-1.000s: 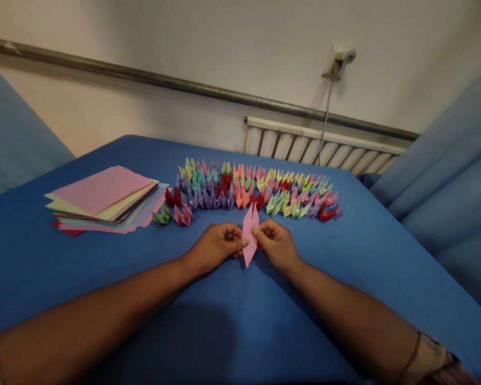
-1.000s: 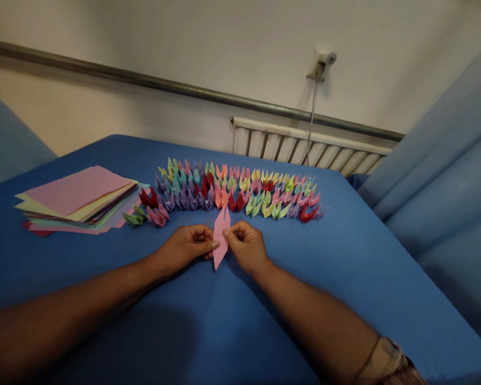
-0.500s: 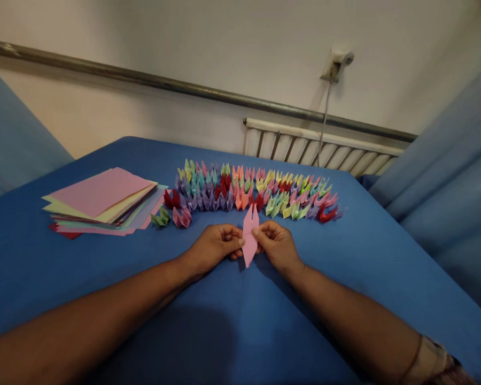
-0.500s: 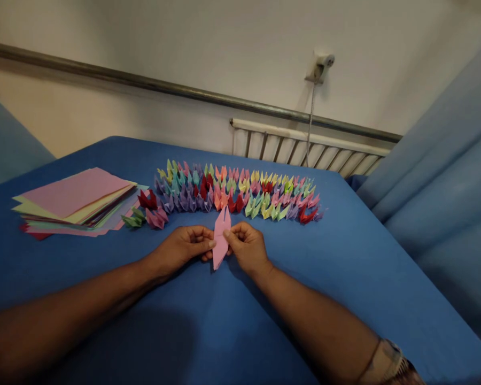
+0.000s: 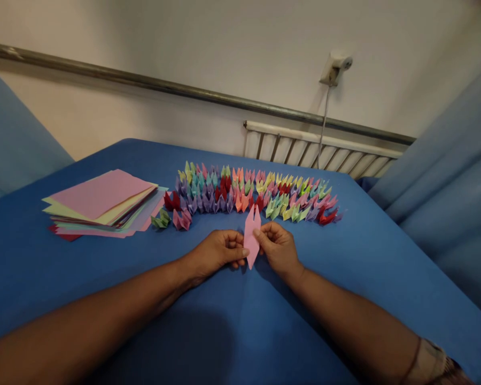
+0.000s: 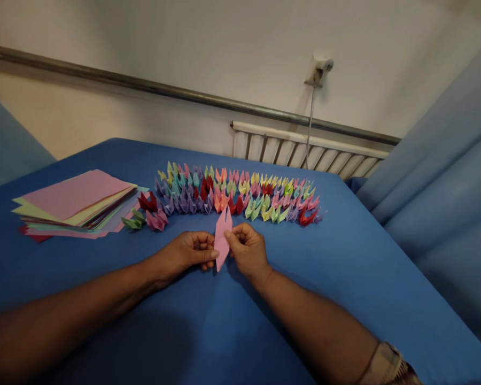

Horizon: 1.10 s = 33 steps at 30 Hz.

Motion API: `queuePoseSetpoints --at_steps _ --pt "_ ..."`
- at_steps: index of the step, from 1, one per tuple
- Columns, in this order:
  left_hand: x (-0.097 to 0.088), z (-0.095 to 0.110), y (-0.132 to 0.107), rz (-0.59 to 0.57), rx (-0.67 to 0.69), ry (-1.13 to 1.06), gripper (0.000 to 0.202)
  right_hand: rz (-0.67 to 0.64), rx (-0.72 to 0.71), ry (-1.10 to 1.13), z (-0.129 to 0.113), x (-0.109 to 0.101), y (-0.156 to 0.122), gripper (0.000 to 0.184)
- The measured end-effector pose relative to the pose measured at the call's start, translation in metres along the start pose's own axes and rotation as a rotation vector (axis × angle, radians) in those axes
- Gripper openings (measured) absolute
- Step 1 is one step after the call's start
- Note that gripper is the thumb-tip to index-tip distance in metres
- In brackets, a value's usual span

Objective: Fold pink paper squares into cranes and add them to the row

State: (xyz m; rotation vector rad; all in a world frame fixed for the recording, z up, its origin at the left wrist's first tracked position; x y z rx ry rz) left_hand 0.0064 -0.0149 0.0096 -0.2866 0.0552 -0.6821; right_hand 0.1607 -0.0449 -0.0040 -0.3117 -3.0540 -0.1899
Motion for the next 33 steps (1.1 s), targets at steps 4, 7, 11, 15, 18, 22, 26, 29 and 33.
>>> queuePoseSetpoints --at_steps 4,7,11,15,18,22,26,29,33 --pt "0.0 -0.001 0.0 -0.005 0.005 -0.016 0.029 0.028 -0.058 -0.048 -0.001 0.0 -0.001 0.034" --pt "0.002 -0.001 0.001 0.002 0.042 0.0 0.032 0.028 -0.133 -0.098 -0.002 0.002 -0.005 0.028" --pt "0.005 -0.002 0.002 -0.046 0.04 -0.061 0.036 -0.001 -0.163 -0.116 -0.003 0.005 -0.01 0.023" --pt "0.006 -0.002 0.001 -0.08 0.005 -0.13 0.036 0.011 -0.107 -0.065 0.0 0.004 -0.008 0.027" --pt "0.009 -0.001 -0.001 -0.109 -0.006 -0.155 0.035 0.018 -0.071 -0.016 0.002 0.002 -0.003 0.03" --pt "0.012 0.001 -0.003 -0.115 -0.019 -0.11 0.028 0.088 -0.053 0.037 0.004 -0.003 0.004 0.033" --pt "0.011 0.003 -0.005 -0.123 -0.039 -0.084 0.029 0.112 -0.048 0.064 0.003 -0.006 0.008 0.032" --pt "0.01 0.004 -0.006 -0.149 -0.035 -0.088 0.032 0.104 -0.064 0.054 0.001 -0.005 0.005 0.03" --pt "0.009 0.002 -0.005 -0.076 -0.02 -0.062 0.029 0.06 -0.079 0.004 0.0 -0.002 0.001 0.031"
Point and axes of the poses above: each hand's wrist, its own y-axis towards the middle knuckle, its own x-axis out of the palm, z = x × y, the point moved 2 cm from there along y, towards the middle knuckle, and after that the axes turned 1 degree about -y, right-handed, at the moved point
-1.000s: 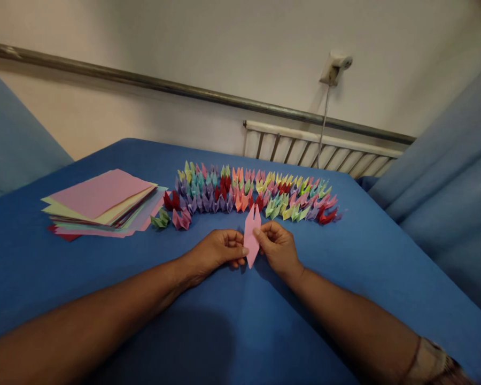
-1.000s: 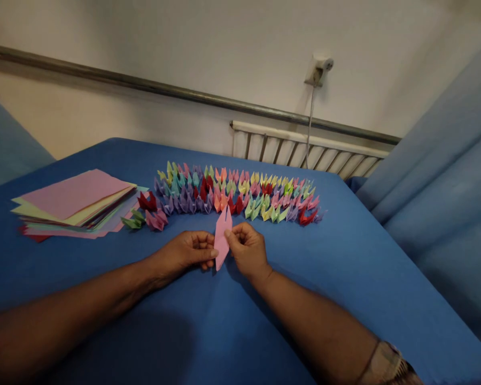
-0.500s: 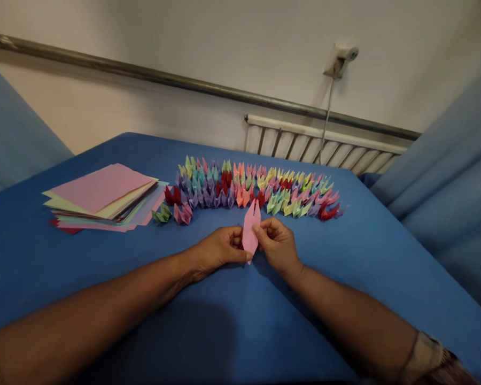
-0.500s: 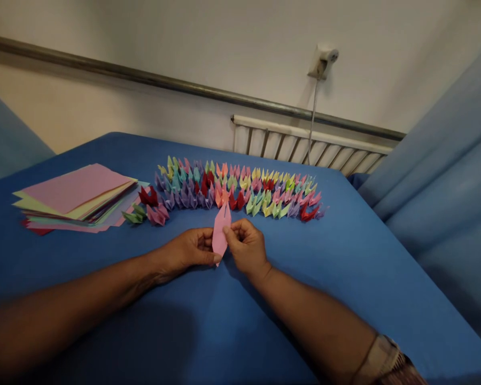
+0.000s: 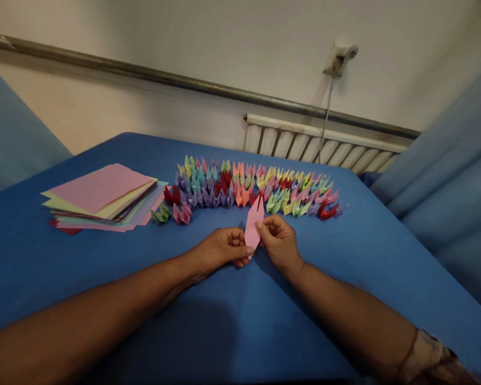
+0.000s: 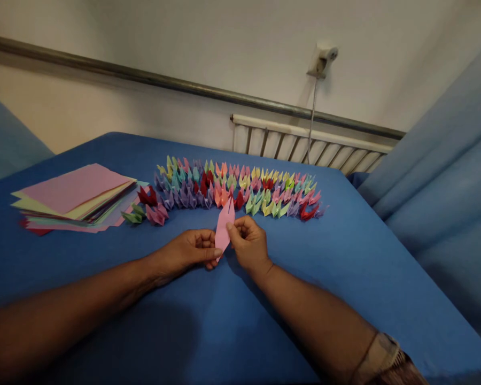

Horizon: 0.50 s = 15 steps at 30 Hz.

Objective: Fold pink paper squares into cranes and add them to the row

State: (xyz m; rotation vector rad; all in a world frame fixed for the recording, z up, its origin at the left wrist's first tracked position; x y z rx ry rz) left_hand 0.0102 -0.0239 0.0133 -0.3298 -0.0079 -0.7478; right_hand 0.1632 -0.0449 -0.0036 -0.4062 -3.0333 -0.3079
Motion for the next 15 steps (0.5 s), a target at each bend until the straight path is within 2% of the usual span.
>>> queuePoseSetpoints --at_steps 5,8,11,15 --pt "-0.003 -0.001 0.002 0.052 0.001 0.05 0.027 -0.024 0.041 0.038 -0.001 -0.001 0.001 0.035" --pt "-0.006 0.004 0.002 0.15 0.122 0.028 0.032 -0.046 0.067 0.067 -0.001 -0.002 0.002 0.037" --pt "-0.009 0.008 0.002 0.258 0.262 0.028 0.038 -0.125 0.09 0.071 0.0 0.0 0.0 0.036" --pt "-0.013 0.007 0.004 0.31 0.287 0.052 0.031 -0.191 0.086 0.085 0.002 0.005 -0.006 0.032"
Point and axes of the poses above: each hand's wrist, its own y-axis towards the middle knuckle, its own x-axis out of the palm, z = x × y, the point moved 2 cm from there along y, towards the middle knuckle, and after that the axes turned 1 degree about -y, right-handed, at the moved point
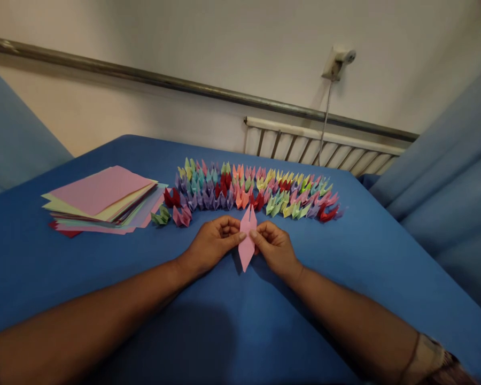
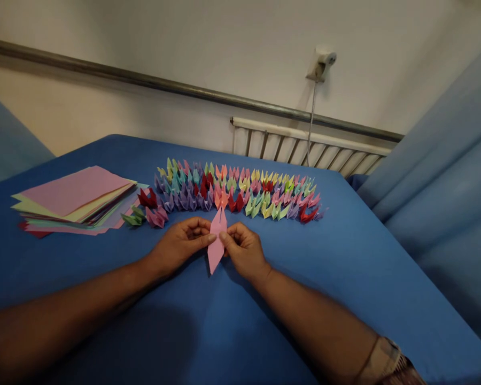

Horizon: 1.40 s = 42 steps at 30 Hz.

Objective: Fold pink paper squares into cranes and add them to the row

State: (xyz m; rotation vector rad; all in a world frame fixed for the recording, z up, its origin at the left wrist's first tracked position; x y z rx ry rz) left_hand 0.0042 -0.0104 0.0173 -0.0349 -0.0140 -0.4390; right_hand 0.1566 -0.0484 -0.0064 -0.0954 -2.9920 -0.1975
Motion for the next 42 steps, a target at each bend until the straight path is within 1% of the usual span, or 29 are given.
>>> queuePoseSetpoints --at_steps 3,6,8,11,14,16,18,19,23,27,31,37,42 --pt "-0.001 0.0 0.0 -0.006 -0.01 -0.016 0.032 0.016 -0.032 0.007 0.001 0.002 0.0 0.029" --pt "0.0 0.003 -0.001 -0.027 0.011 -0.022 0.039 0.031 -0.074 0.012 -0.001 0.001 0.0 0.026" --pt "0.001 0.005 -0.003 -0.025 0.037 -0.006 0.041 0.035 -0.11 0.003 -0.003 0.0 -0.002 0.028" --pt "0.001 0.008 -0.006 -0.036 0.087 0.044 0.039 0.019 -0.17 -0.056 -0.007 -0.003 -0.005 0.03" --pt "0.0 0.008 -0.007 -0.03 0.14 0.102 0.035 -0.003 -0.21 -0.108 -0.009 -0.005 -0.007 0.018" --pt "-0.001 0.007 -0.007 -0.027 0.173 0.152 0.025 -0.02 -0.204 -0.122 -0.007 -0.006 -0.006 0.011" --pt "-0.002 0.007 -0.006 -0.042 0.187 0.202 0.017 -0.027 -0.171 -0.114 -0.004 -0.008 -0.005 0.012" --pt "-0.003 0.007 -0.006 -0.052 0.185 0.218 0.016 -0.027 -0.151 -0.108 -0.002 -0.009 -0.004 0.012" --pt "-0.004 0.008 -0.004 -0.058 0.133 0.203 0.02 -0.027 -0.094 -0.083 0.002 -0.011 0.0 0.017" --pt "-0.005 0.006 -0.003 -0.047 0.102 0.145 0.025 -0.005 -0.098 -0.065 0.0 -0.01 0.001 0.016" --pt "-0.006 0.006 -0.003 -0.032 0.099 0.123 0.026 0.005 -0.091 -0.024 -0.002 -0.007 0.001 0.014" --pt "-0.006 0.006 -0.003 -0.056 0.114 0.152 0.028 -0.008 -0.086 0.012 -0.001 -0.006 0.0 0.017" --pt "-0.008 0.001 0.0 -0.042 0.149 0.151 0.019 -0.039 -0.117 0.01 -0.003 -0.006 -0.002 0.018"
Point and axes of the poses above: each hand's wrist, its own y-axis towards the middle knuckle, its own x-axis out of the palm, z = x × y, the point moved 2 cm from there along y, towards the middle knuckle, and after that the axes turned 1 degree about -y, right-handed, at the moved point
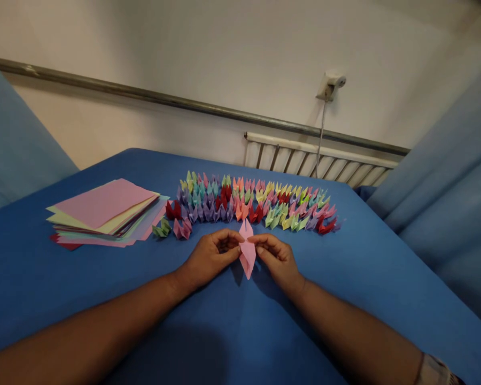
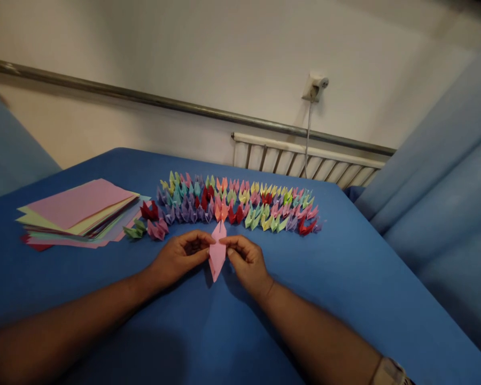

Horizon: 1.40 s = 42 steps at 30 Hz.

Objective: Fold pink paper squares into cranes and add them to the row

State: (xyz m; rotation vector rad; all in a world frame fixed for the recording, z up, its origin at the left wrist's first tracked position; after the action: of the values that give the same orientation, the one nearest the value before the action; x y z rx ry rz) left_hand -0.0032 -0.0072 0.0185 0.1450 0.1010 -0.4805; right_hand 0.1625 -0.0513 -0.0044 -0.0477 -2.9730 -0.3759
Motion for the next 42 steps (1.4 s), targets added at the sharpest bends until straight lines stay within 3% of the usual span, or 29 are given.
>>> queuePoseSetpoints --at_steps 5,17,26,32,36,39,42 --pt "-0.001 0.001 0.001 0.022 -0.017 0.006 0.02 -0.031 0.004 -0.03 0.003 0.0 -0.001 0.022" --pt "0.004 -0.003 -0.002 0.015 -0.043 0.011 0.025 0.147 0.057 -0.014 0.009 0.003 0.004 0.026" --pt "0.006 -0.002 -0.003 0.112 -0.083 0.065 0.026 0.127 0.047 -0.091 0.004 0.004 0.0 0.024" --pt "0.009 -0.001 -0.005 0.142 -0.082 0.065 0.021 0.149 0.071 0.065 0.003 0.007 0.001 0.031" --pt "0.011 0.002 -0.006 0.156 -0.079 -0.036 0.022 0.127 0.115 0.163 0.003 0.006 0.001 0.04" --pt "0.012 0.0 -0.006 0.131 -0.119 -0.137 0.037 0.105 0.102 0.143 0.002 0.006 0.0 0.037" --pt "0.013 -0.002 -0.006 0.078 -0.186 -0.187 0.036 0.105 0.062 0.108 0.001 0.007 -0.002 0.034"
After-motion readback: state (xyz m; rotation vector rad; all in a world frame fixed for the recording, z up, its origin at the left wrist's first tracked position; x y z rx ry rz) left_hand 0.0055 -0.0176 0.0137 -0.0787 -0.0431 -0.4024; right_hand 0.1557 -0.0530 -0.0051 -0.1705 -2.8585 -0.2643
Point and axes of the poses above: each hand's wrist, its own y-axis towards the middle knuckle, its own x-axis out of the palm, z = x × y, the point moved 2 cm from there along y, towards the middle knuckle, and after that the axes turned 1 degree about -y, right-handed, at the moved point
